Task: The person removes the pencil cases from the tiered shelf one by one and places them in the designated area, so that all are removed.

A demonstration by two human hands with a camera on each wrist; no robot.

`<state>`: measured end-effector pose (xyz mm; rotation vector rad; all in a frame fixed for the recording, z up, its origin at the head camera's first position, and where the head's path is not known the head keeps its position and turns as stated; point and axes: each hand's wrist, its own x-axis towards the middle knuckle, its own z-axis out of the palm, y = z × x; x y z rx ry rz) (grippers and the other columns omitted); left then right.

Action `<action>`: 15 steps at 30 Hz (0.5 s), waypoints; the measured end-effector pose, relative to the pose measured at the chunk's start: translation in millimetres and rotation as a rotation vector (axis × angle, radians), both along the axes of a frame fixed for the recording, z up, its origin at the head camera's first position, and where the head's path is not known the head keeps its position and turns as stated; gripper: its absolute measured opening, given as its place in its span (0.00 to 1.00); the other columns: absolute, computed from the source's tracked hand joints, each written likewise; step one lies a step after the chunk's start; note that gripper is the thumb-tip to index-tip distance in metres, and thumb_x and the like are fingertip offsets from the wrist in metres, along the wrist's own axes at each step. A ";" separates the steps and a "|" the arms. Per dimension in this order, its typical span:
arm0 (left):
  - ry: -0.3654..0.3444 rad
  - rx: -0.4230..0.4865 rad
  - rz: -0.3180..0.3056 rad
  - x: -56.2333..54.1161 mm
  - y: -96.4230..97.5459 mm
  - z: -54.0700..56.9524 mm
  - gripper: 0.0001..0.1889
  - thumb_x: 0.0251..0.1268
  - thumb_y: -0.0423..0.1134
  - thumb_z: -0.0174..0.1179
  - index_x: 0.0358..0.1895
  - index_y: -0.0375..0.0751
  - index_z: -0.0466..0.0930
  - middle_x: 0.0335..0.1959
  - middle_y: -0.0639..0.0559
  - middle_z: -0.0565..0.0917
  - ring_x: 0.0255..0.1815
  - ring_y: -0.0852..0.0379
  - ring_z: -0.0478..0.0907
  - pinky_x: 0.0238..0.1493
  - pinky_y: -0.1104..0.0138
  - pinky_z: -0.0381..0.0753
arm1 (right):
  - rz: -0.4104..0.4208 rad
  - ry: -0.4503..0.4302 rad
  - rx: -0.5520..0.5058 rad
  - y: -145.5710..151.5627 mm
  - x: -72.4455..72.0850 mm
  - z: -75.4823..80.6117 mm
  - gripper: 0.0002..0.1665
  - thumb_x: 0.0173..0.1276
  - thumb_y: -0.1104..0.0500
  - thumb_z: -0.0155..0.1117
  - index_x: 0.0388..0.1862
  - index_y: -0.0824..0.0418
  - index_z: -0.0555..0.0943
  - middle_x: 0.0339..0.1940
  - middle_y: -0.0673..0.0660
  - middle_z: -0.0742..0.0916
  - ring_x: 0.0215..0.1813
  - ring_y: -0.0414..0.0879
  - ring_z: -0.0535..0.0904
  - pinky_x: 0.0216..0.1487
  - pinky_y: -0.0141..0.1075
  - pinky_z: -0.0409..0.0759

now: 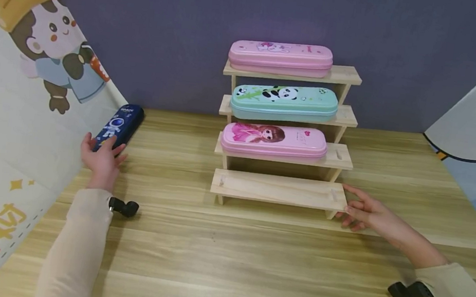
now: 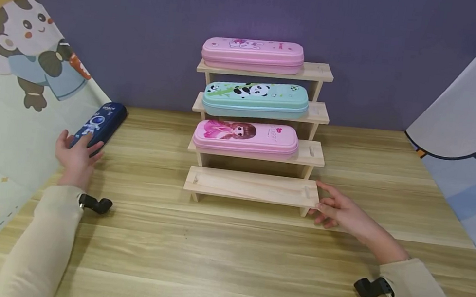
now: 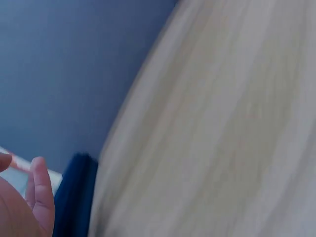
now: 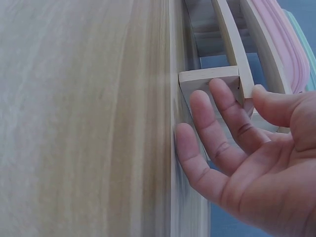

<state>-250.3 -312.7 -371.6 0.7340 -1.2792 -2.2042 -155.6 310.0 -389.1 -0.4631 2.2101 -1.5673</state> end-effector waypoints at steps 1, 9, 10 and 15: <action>0.009 0.000 -0.017 -0.8 4.6 2.0 0.41 0.65 0.30 0.65 0.76 0.58 0.56 0.74 0.58 0.55 0.27 0.53 0.85 0.17 0.68 0.85 | 0.001 -0.001 0.000 -0.1 0.1 0.1 0.39 0.81 0.63 0.47 0.78 0.73 0.38 0.45 0.53 0.86 0.39 0.46 0.84 0.36 0.39 0.86; 0.035 -0.080 -0.268 -1.4 50.8 16.7 0.42 0.67 0.34 0.64 0.78 0.57 0.49 0.72 0.51 0.56 0.25 0.54 0.85 0.18 0.67 0.85 | -0.004 -0.007 -0.005 0.0 0.6 -0.5 0.39 0.81 0.64 0.46 0.78 0.72 0.38 0.44 0.54 0.86 0.39 0.46 0.83 0.35 0.39 0.86; 0.030 -0.092 -0.305 -0.9 56.4 18.6 0.42 0.68 0.35 0.63 0.78 0.57 0.48 0.72 0.51 0.55 0.25 0.55 0.85 0.18 0.67 0.86 | -0.005 -0.006 -0.006 0.0 0.6 -0.9 0.39 0.81 0.64 0.46 0.78 0.72 0.38 0.44 0.53 0.86 0.39 0.46 0.83 0.35 0.39 0.86; 0.026 -0.166 -0.467 0.6 79.8 24.1 0.42 0.71 0.39 0.61 0.79 0.56 0.43 0.77 0.46 0.51 0.29 0.56 0.85 0.22 0.68 0.87 | 0.006 0.001 -0.016 1.7 0.0 -2.3 0.38 0.81 0.65 0.45 0.79 0.69 0.39 0.45 0.52 0.86 0.39 0.46 0.83 0.35 0.38 0.86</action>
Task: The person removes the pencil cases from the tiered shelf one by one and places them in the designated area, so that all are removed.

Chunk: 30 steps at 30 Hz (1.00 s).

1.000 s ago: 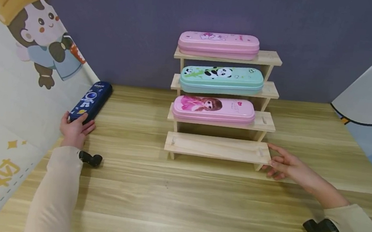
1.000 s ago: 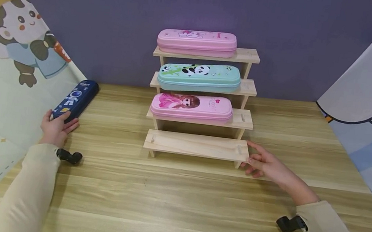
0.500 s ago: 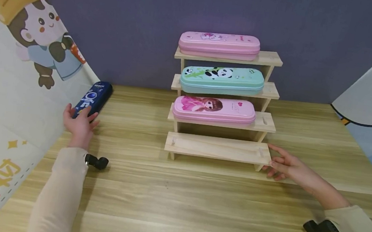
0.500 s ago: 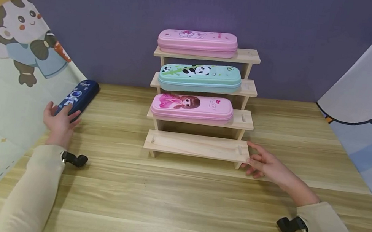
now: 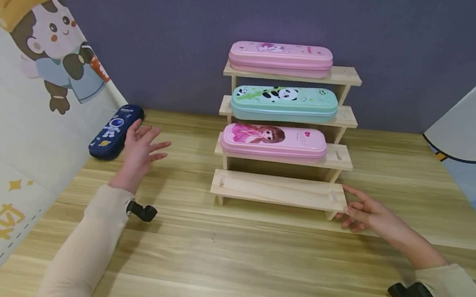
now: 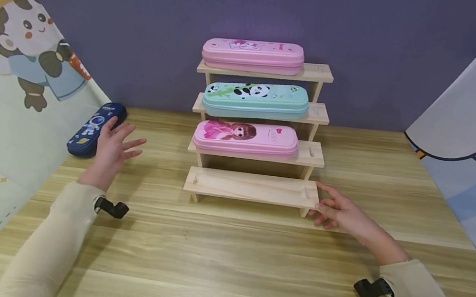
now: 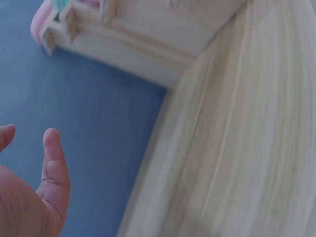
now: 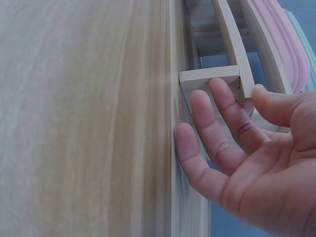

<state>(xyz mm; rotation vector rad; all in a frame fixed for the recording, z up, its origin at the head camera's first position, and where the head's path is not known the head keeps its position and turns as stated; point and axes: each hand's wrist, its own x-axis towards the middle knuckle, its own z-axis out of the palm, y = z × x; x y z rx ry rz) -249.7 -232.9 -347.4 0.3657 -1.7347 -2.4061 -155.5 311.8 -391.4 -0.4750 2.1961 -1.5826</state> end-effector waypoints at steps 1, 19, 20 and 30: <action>0.006 -0.014 -0.023 0.0 4.1 0.4 0.42 0.72 0.39 0.60 0.79 0.56 0.42 0.77 0.46 0.51 0.29 0.56 0.85 0.22 0.68 0.87 | 0.002 0.000 -0.001 0.2 0.1 -0.1 0.38 0.81 0.64 0.45 0.80 0.68 0.39 0.45 0.52 0.86 0.39 0.46 0.83 0.35 0.38 0.86; 0.080 -0.163 -0.428 20.6 84.5 19.7 0.38 0.74 0.33 0.55 0.79 0.53 0.46 0.76 0.49 0.56 0.32 0.55 0.86 0.23 0.69 0.86 | -0.024 -0.025 0.025 -1.3 0.9 2.7 0.39 0.81 0.63 0.47 0.79 0.71 0.38 0.44 0.53 0.86 0.39 0.46 0.84 0.36 0.38 0.86; 0.079 -0.164 -0.447 21.3 88.1 20.6 0.38 0.74 0.32 0.55 0.79 0.53 0.46 0.76 0.49 0.55 0.33 0.55 0.86 0.24 0.68 0.87 | -0.022 -0.024 0.023 -1.2 0.8 2.8 0.39 0.81 0.63 0.47 0.78 0.71 0.38 0.44 0.53 0.86 0.39 0.46 0.84 0.36 0.38 0.86; 0.085 -0.195 -0.607 17.5 113.1 20.5 0.39 0.72 0.30 0.57 0.79 0.57 0.48 0.78 0.51 0.53 0.36 0.52 0.86 0.26 0.62 0.89 | 0.011 0.011 0.011 0.5 -0.2 0.7 0.38 0.82 0.65 0.45 0.78 0.72 0.37 0.44 0.51 0.86 0.39 0.45 0.83 0.36 0.38 0.86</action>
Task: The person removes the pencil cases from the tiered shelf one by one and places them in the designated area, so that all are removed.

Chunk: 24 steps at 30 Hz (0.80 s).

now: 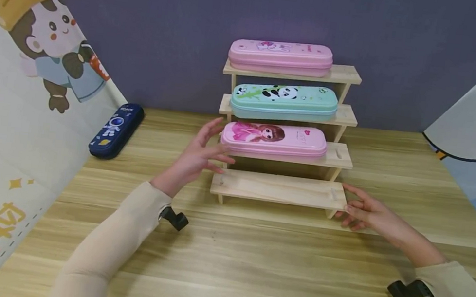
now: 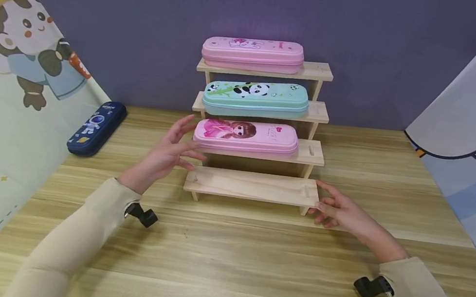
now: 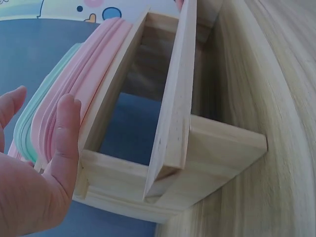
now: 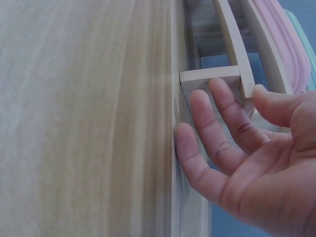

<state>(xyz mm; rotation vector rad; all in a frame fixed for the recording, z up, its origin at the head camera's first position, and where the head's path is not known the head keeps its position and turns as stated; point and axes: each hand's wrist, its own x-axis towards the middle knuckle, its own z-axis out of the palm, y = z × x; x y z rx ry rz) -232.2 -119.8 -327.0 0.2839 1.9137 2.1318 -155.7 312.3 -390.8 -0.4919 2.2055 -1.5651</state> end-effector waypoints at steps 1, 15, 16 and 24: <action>0.002 -0.001 -0.005 -1.1 1.4 -0.3 0.39 0.72 0.29 0.57 0.79 0.58 0.49 0.78 0.51 0.53 0.36 0.52 0.86 0.26 0.62 0.89 | 0.006 0.005 -0.003 0.3 -0.3 -0.3 0.38 0.81 0.65 0.45 0.78 0.72 0.37 0.44 0.52 0.86 0.39 0.45 0.83 0.36 0.38 0.86; -0.067 -0.048 0.005 -12.1 10.8 4.3 0.38 0.69 0.26 0.59 0.79 0.50 0.55 0.66 0.37 0.66 0.30 0.50 0.86 0.30 0.60 0.90 | 0.025 0.007 -0.027 3.1 -2.7 -1.2 0.37 0.81 0.66 0.46 0.80 0.65 0.42 0.44 0.52 0.85 0.40 0.46 0.84 0.35 0.38 0.87; -0.068 -0.056 0.011 -11.9 10.9 4.4 0.38 0.69 0.26 0.60 0.79 0.49 0.56 0.65 0.36 0.67 0.29 0.51 0.86 0.31 0.60 0.90 | 0.026 0.007 -0.030 3.3 -2.7 -1.4 0.37 0.81 0.66 0.46 0.81 0.64 0.42 0.45 0.52 0.85 0.40 0.46 0.84 0.35 0.38 0.87; -0.059 -0.034 0.065 -8.1 12.6 0.3 0.36 0.64 0.22 0.61 0.75 0.43 0.62 0.61 0.38 0.68 0.26 0.49 0.85 0.32 0.61 0.90 | 0.030 -0.002 -0.032 3.4 -3.1 -0.5 0.37 0.81 0.66 0.46 0.80 0.66 0.42 0.45 0.54 0.85 0.40 0.46 0.84 0.36 0.38 0.87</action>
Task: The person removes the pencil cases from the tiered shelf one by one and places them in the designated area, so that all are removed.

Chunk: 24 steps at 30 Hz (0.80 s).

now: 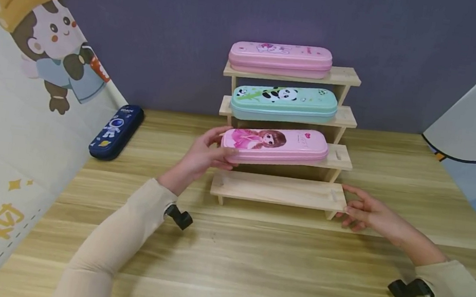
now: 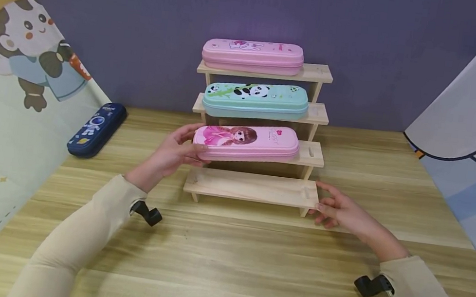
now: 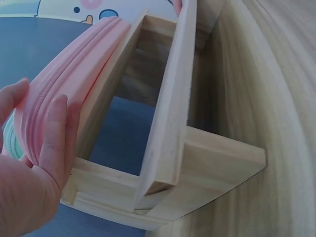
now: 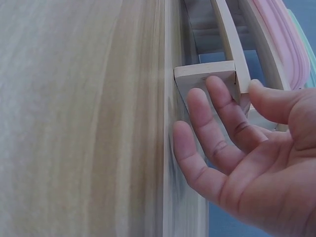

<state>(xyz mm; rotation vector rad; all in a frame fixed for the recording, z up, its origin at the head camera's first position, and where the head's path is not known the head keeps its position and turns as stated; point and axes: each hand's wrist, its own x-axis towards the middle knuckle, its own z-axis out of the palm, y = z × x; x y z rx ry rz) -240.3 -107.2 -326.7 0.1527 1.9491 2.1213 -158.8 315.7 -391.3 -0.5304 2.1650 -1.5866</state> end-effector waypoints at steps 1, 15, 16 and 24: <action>0.010 0.011 -0.001 0.5 0.2 -0.9 0.36 0.64 0.21 0.61 0.75 0.41 0.62 0.60 0.37 0.67 0.26 0.49 0.85 0.32 0.61 0.90 | 0.000 0.001 0.002 -0.1 0.1 0.3 0.37 0.81 0.66 0.46 0.80 0.67 0.42 0.45 0.54 0.85 0.40 0.46 0.84 0.36 0.38 0.87; 0.132 0.117 -0.025 11.1 -13.6 -11.8 0.34 0.56 0.12 0.58 0.68 0.32 0.63 0.57 0.38 0.65 0.33 0.48 0.83 0.35 0.54 0.90 | -0.001 0.031 0.024 -1.9 -0.7 3.6 0.37 0.80 0.69 0.46 0.75 0.79 0.38 0.45 0.54 0.85 0.39 0.47 0.84 0.35 0.40 0.88; 0.148 0.126 -0.028 12.6 -15.7 -12.4 0.34 0.56 0.12 0.58 0.68 0.31 0.63 0.56 0.39 0.66 0.32 0.48 0.84 0.35 0.54 0.90 | -0.002 0.036 0.028 -2.4 -0.8 4.0 0.37 0.80 0.69 0.46 0.75 0.80 0.38 0.45 0.54 0.85 0.39 0.47 0.84 0.34 0.40 0.88; 0.228 0.218 -0.010 24.0 -32.2 -14.2 0.33 0.52 0.10 0.55 0.64 0.32 0.64 0.57 0.42 0.66 0.30 0.53 0.83 0.35 0.58 0.90 | -0.037 0.032 0.062 -5.6 -0.2 7.6 0.38 0.79 0.69 0.47 0.75 0.79 0.39 0.45 0.55 0.85 0.39 0.46 0.84 0.34 0.40 0.88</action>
